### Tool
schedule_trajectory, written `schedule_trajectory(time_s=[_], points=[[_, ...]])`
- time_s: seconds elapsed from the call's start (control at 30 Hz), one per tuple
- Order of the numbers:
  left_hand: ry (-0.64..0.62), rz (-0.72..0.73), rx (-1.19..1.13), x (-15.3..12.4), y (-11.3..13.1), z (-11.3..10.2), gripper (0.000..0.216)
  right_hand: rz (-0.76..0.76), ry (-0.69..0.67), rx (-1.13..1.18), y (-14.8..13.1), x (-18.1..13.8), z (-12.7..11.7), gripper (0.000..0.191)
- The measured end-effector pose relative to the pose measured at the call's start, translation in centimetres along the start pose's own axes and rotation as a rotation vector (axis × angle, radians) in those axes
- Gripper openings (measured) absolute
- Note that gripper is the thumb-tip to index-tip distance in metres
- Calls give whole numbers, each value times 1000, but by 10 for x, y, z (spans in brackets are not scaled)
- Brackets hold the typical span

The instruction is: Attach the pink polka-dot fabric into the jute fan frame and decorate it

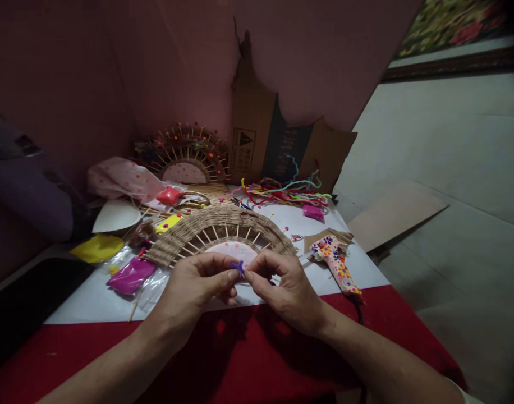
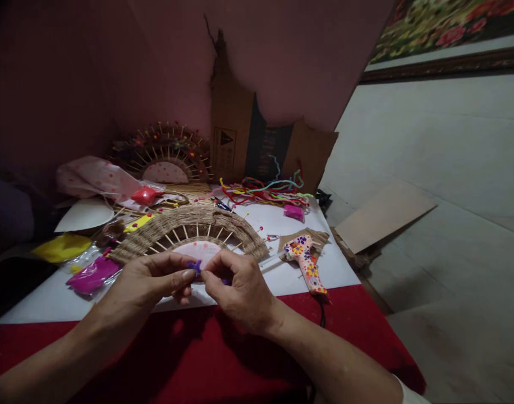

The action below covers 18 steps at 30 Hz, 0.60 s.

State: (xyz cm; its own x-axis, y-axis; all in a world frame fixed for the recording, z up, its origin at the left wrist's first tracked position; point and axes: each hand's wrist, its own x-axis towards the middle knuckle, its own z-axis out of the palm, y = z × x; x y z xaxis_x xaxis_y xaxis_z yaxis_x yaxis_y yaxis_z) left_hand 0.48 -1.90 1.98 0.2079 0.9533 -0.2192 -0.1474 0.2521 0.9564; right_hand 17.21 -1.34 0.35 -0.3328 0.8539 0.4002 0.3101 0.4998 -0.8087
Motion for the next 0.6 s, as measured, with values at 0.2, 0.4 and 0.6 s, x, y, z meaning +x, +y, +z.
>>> schedule_trajectory(time_s=[0.2,0.4,0.6], points=[[-14,-69,-25,-1,3,5,18,-30,-31,-26,0,-1,-1,9],[-45,-121,-85,1,-1,2,21,-34,-68,-65,-2,-2,-4,11],[-73,-134,-75,1,-5,0,19,-80,-59,-103,-2,0,-4,12]])
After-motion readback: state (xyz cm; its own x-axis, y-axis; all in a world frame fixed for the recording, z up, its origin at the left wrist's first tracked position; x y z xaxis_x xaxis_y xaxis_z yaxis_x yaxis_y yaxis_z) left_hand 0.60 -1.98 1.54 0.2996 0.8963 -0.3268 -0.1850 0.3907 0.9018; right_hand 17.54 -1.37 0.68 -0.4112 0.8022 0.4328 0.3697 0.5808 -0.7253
